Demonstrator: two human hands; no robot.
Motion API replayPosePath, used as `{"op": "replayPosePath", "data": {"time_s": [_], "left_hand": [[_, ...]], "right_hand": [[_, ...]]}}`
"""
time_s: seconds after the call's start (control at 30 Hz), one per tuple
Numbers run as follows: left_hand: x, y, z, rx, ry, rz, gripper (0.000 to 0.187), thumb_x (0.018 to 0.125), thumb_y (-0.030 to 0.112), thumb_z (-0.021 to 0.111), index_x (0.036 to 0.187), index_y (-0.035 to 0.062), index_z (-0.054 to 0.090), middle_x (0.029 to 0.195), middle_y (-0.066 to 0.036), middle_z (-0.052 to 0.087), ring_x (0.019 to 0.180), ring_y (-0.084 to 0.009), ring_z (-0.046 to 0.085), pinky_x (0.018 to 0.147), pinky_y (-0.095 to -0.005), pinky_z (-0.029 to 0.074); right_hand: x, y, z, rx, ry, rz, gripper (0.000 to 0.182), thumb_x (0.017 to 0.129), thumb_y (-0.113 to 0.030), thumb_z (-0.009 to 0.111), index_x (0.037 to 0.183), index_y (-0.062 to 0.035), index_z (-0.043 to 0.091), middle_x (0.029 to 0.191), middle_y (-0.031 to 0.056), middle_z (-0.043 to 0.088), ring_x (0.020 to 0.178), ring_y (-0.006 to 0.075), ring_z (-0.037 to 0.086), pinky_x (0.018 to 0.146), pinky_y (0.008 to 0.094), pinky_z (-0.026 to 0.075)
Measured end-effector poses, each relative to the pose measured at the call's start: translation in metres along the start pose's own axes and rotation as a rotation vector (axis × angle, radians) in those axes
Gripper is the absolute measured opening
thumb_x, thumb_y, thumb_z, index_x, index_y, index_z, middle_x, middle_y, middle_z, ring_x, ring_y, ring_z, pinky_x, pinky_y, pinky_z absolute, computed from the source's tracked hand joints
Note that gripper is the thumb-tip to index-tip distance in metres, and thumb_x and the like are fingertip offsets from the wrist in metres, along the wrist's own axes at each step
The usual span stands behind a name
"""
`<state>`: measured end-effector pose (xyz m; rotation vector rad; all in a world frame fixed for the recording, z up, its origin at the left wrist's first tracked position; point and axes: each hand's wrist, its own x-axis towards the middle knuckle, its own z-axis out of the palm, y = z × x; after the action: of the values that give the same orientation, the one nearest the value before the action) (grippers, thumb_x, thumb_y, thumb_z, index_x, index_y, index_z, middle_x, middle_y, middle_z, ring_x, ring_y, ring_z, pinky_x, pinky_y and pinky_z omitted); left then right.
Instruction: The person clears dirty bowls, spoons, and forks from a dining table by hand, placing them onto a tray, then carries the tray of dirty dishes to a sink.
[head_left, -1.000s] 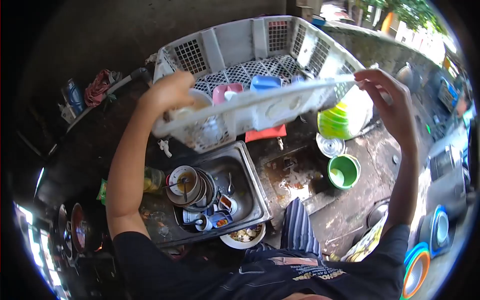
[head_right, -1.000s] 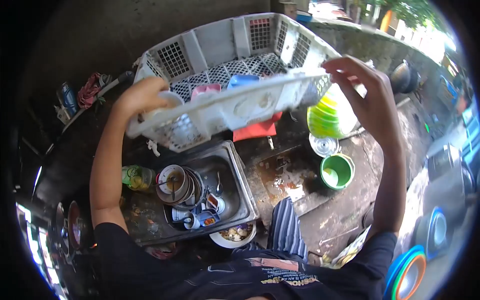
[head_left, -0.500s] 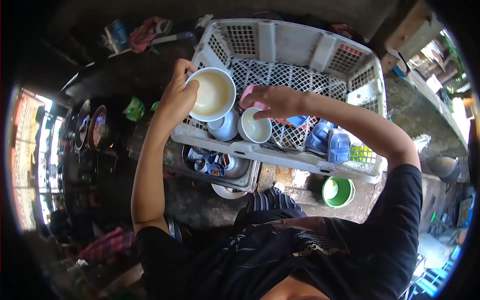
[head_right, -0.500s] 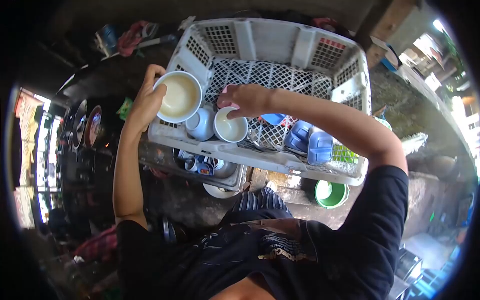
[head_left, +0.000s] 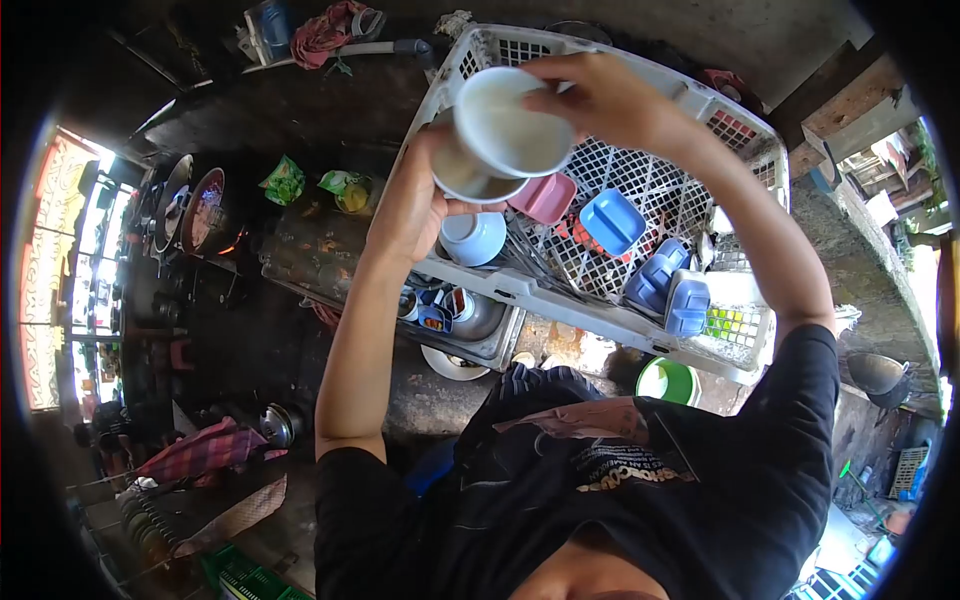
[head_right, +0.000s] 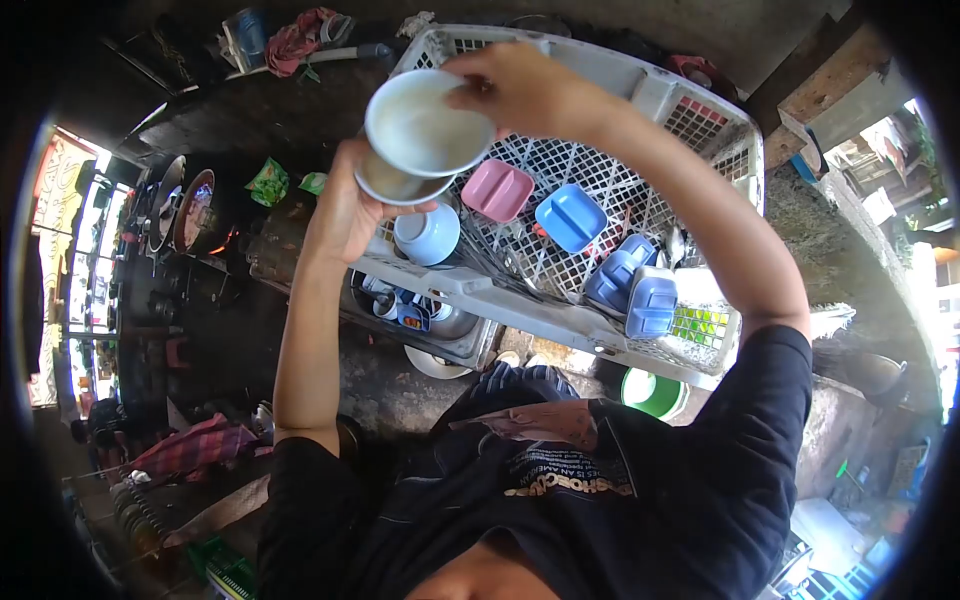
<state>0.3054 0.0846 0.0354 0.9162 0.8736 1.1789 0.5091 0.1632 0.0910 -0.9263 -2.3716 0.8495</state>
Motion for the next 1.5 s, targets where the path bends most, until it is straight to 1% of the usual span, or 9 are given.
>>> {"op": "replayPosePath", "data": {"time_s": [0.17,0.3,0.37,0.53,0.67,0.93,1.17,1.27,1.5], "left_hand": [[-0.022,0.005,0.004,-0.082,0.126,0.098,0.053,0.087,0.039,0.044,0.122,-0.0004,0.044,0.110,-0.018,0.057,0.094,-0.0335,0.061,0.064,-0.0431,0.056],[-0.069,0.011,-0.028,-0.229,0.210,0.119,0.053,0.082,0.032,0.048,0.123,-0.0016,0.043,0.112,-0.019,0.057,0.093,-0.0387,0.060,0.060,-0.0426,0.056],[-0.092,0.013,-0.031,-0.289,0.266,0.082,0.058,0.082,0.035,0.046,0.126,-0.0019,0.040,0.113,-0.022,0.055,0.094,-0.0442,0.058,0.057,-0.0425,0.056],[-0.138,-0.014,-0.028,-0.357,0.205,-0.172,0.067,0.081,0.045,0.042,0.128,-0.0019,0.035,0.113,-0.027,0.052,0.093,-0.0491,0.056,0.053,-0.0454,0.056],[-0.155,-0.048,-0.031,-0.486,0.122,-0.355,0.062,0.082,0.040,0.041,0.126,-0.0025,0.036,0.115,-0.024,0.050,0.095,-0.0438,0.056,0.060,-0.0597,0.052],[-0.149,-0.075,-0.010,-0.563,-0.143,-0.619,0.064,0.084,0.043,0.043,0.131,0.0011,0.031,0.122,-0.022,0.046,0.104,-0.0386,0.054,0.072,-0.0587,0.051],[-0.142,-0.082,0.004,-0.388,-0.072,-0.602,0.066,0.084,0.049,0.040,0.128,0.0008,0.036,0.116,-0.024,0.050,0.095,-0.0402,0.058,0.062,-0.0578,0.052],[-0.143,-0.083,0.007,-0.458,-0.090,-0.590,0.063,0.086,0.048,0.039,0.128,0.0005,0.036,0.116,-0.023,0.051,0.095,-0.0392,0.058,0.062,-0.0561,0.053],[-0.137,-0.093,0.011,-0.503,-0.097,-0.590,0.060,0.088,0.046,0.038,0.126,-0.0006,0.038,0.117,-0.020,0.050,0.096,-0.0362,0.058,0.065,-0.0549,0.054]], "right_hand": [[0.024,-0.013,0.035,-0.075,-0.068,-0.138,0.029,0.089,-0.022,0.052,0.109,-0.0021,0.058,0.090,0.0123,0.062,0.060,0.0142,0.060,0.056,0.0286,0.051],[0.046,0.019,0.062,0.105,-0.074,0.115,0.043,0.092,-0.040,0.042,0.107,-0.0057,0.062,0.092,0.0144,0.062,0.067,0.0201,0.063,0.062,0.0322,0.050],[0.050,0.047,0.104,-0.267,-0.504,0.023,0.048,0.089,-0.047,0.044,0.107,-0.0064,0.063,0.095,0.0177,0.063,0.077,0.0265,0.062,0.072,0.0363,0.049],[0.034,0.074,0.148,-0.120,-0.561,0.144,0.075,0.069,-0.061,0.062,0.103,0.0045,0.060,0.099,0.0227,0.061,0.090,0.0314,0.059,0.080,0.0386,0.045],[0.039,0.086,0.131,-0.068,-0.754,0.285,0.082,0.061,-0.061,0.068,0.107,0.0054,0.056,0.098,0.0193,0.060,0.094,0.0307,0.057,0.082,0.0362,0.045],[0.019,0.104,0.124,0.420,-0.805,0.403,0.074,0.058,-0.029,0.080,0.118,0.0032,0.048,0.090,0.0070,0.057,0.081,0.0147,0.054,0.066,0.0262,0.045],[0.006,0.042,0.077,0.295,-0.658,0.371,0.042,0.069,-0.018,0.071,0.103,-0.0003,0.054,0.084,0.0064,0.059,0.070,0.0133,0.055,0.063,0.0252,0.046],[-0.015,0.019,0.044,0.430,-0.485,0.005,0.029,0.078,-0.016,0.064,0.101,-0.0013,0.054,0.078,0.0067,0.058,0.061,0.0131,0.056,0.055,0.0259,0.047],[-0.061,0.027,0.104,-0.433,-0.091,0.027,0.030,0.085,-0.022,0.054,0.105,-0.0002,0.052,0.088,0.0184,0.060,0.076,0.0320,0.062,0.063,0.0401,0.051]]}}
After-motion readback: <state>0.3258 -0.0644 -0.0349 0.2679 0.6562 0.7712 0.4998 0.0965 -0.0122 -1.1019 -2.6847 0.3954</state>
